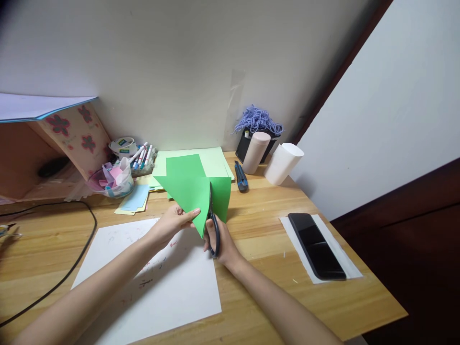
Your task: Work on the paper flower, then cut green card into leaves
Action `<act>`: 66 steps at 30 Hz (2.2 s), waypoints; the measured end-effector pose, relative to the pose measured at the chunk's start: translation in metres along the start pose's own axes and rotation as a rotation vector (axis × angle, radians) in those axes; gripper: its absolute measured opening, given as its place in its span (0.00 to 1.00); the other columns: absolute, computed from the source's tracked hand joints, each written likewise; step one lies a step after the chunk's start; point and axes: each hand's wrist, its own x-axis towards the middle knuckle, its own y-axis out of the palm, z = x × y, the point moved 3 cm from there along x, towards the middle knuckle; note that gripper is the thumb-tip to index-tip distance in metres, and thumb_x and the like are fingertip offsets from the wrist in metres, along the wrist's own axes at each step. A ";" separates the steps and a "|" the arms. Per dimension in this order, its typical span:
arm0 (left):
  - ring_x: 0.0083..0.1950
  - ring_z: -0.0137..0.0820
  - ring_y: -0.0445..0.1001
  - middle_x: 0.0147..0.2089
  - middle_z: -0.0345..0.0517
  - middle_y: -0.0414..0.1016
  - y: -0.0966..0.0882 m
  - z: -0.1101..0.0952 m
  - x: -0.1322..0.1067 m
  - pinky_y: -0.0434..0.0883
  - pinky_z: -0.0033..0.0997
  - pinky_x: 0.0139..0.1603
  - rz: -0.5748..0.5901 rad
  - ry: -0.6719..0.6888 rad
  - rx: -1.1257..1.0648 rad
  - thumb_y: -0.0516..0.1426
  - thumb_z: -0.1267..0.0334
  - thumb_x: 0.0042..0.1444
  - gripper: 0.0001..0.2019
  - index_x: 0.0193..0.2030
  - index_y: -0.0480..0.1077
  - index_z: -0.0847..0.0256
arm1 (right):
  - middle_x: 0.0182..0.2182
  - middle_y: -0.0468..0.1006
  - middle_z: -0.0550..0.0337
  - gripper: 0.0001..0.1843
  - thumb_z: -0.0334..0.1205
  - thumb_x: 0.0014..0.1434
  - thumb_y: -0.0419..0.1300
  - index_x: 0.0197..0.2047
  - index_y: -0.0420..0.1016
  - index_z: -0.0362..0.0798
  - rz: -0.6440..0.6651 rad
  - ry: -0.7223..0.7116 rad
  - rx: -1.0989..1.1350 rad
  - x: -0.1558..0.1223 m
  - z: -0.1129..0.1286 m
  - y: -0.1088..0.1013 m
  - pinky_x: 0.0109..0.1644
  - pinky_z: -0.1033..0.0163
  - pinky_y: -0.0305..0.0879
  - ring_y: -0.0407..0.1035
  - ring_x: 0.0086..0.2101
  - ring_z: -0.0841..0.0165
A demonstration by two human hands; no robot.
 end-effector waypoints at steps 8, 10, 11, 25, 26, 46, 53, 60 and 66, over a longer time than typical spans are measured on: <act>0.32 0.29 0.71 0.33 0.51 0.75 0.001 0.000 0.000 0.67 0.26 0.32 -0.023 -0.022 -0.036 0.63 0.53 0.42 0.22 0.39 0.71 0.69 | 0.16 0.59 0.68 0.30 0.67 0.53 0.40 0.27 0.60 0.46 -0.020 0.017 -0.033 -0.001 -0.001 -0.002 0.17 0.71 0.59 0.60 0.14 0.77; 0.31 0.29 0.71 0.33 0.51 0.75 0.001 -0.001 0.000 0.67 0.26 0.32 -0.034 -0.023 -0.041 0.63 0.53 0.41 0.21 0.38 0.72 0.69 | 0.17 0.60 0.68 0.29 0.66 0.53 0.41 0.27 0.60 0.46 -0.033 0.029 -0.026 -0.001 -0.001 -0.002 0.16 0.72 0.59 0.60 0.14 0.77; 0.31 0.29 0.71 0.33 0.51 0.75 0.001 -0.001 0.000 0.67 0.26 0.32 -0.037 -0.022 -0.042 0.63 0.53 0.41 0.21 0.37 0.72 0.69 | 0.17 0.60 0.69 0.29 0.66 0.54 0.42 0.28 0.60 0.46 -0.041 0.032 -0.024 -0.001 0.000 -0.002 0.16 0.72 0.59 0.60 0.13 0.78; 0.30 0.27 0.71 0.35 0.51 0.76 0.003 0.001 -0.001 0.68 0.25 0.32 -0.010 -0.041 -0.039 0.63 0.56 0.42 0.20 0.39 0.72 0.69 | 0.14 0.61 0.67 0.30 0.67 0.54 0.39 0.25 0.59 0.47 -0.058 0.031 -0.101 0.000 0.003 -0.005 0.17 0.70 0.59 0.60 0.14 0.75; 0.30 0.28 0.71 0.35 0.51 0.76 0.003 0.000 -0.001 0.68 0.25 0.32 -0.009 -0.039 -0.041 0.63 0.56 0.42 0.20 0.39 0.72 0.69 | 0.15 0.61 0.67 0.30 0.67 0.53 0.39 0.25 0.59 0.47 -0.064 0.038 -0.097 0.000 0.003 -0.005 0.17 0.70 0.60 0.60 0.14 0.75; 0.29 0.27 0.71 0.35 0.51 0.76 0.004 0.003 -0.001 0.68 0.25 0.31 0.002 -0.040 -0.015 0.63 0.56 0.43 0.19 0.39 0.72 0.69 | 0.14 0.63 0.66 0.29 0.65 0.55 0.42 0.31 0.64 0.46 -0.112 0.049 -0.106 0.000 0.006 -0.008 0.16 0.71 0.59 0.61 0.14 0.74; 0.31 0.29 0.72 0.36 0.52 0.76 0.004 0.004 -0.001 0.68 0.26 0.32 0.017 -0.033 -0.022 0.63 0.56 0.43 0.20 0.40 0.73 0.68 | 0.14 0.63 0.66 0.30 0.65 0.54 0.41 0.33 0.65 0.46 -0.106 0.051 -0.113 0.001 0.004 -0.009 0.16 0.70 0.59 0.61 0.14 0.73; 0.29 0.27 0.71 0.38 0.53 0.76 0.004 0.004 0.000 0.68 0.24 0.32 0.000 -0.054 -0.031 0.63 0.57 0.43 0.20 0.41 0.72 0.69 | 0.15 0.60 0.69 0.25 0.63 0.54 0.46 0.32 0.61 0.48 -0.130 0.073 -0.022 0.001 0.006 -0.009 0.16 0.69 0.59 0.59 0.14 0.74; 0.33 0.29 0.72 0.36 0.53 0.75 0.002 0.005 0.002 0.68 0.25 0.32 -0.019 -0.071 -0.085 0.64 0.55 0.41 0.20 0.37 0.72 0.69 | 0.15 0.54 0.72 0.21 0.60 0.54 0.50 0.27 0.55 0.50 -0.170 0.083 0.021 0.008 0.008 -0.015 0.16 0.71 0.52 0.52 0.14 0.76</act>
